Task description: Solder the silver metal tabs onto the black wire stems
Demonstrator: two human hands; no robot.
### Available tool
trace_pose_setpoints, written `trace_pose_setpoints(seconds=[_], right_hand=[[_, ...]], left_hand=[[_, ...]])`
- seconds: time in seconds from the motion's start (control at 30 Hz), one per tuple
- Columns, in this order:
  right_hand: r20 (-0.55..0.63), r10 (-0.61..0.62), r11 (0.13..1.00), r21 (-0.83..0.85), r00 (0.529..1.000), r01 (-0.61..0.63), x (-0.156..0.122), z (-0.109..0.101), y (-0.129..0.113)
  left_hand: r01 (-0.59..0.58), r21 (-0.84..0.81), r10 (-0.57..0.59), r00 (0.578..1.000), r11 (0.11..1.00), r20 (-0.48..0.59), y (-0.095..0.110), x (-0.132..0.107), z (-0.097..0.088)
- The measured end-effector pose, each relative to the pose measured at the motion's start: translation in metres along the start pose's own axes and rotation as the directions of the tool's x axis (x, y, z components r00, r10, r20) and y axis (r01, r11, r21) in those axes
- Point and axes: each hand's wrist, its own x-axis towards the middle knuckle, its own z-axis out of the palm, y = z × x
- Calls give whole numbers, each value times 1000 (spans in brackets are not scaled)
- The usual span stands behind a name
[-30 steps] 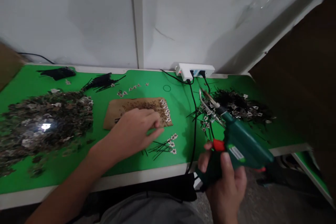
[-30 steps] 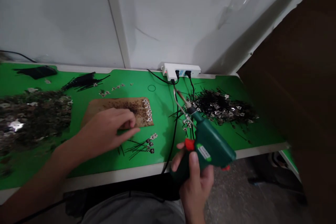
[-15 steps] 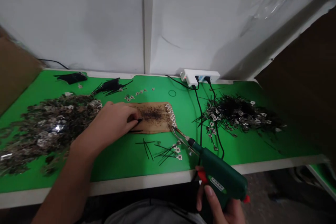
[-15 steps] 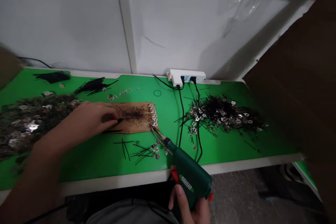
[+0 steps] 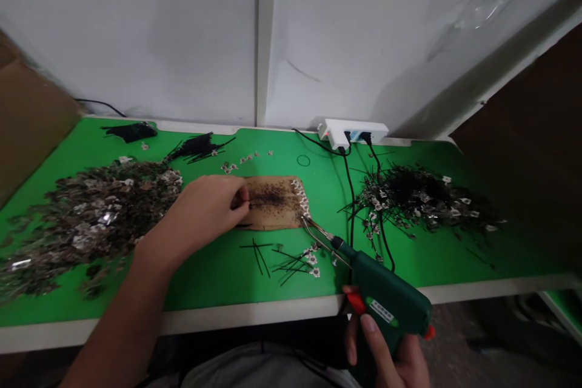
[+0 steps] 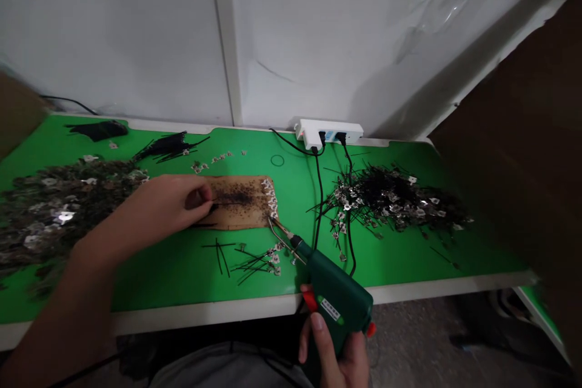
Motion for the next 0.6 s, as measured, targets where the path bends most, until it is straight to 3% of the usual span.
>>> trace_pose_setpoints(seconds=[0.13,0.27,0.4,0.6], right_hand=[[27,7,1000,-1,1000,-6,3,-5,5],[56,28,999,-28,998,-27,7,-10,6],[19,5,997,-71,1000,-4,5,-8,2],[12,-15,993,-113,1000,16,1,-6,2]], left_hand=[[-52,-42,48,996,998,-79,21,5,17],[-194,-48,193,981,980,-24,49,7,40],[-129,-33,131,990,991,46,62,6,51],[-105,-27,106,992,994,72,63,5,52]])
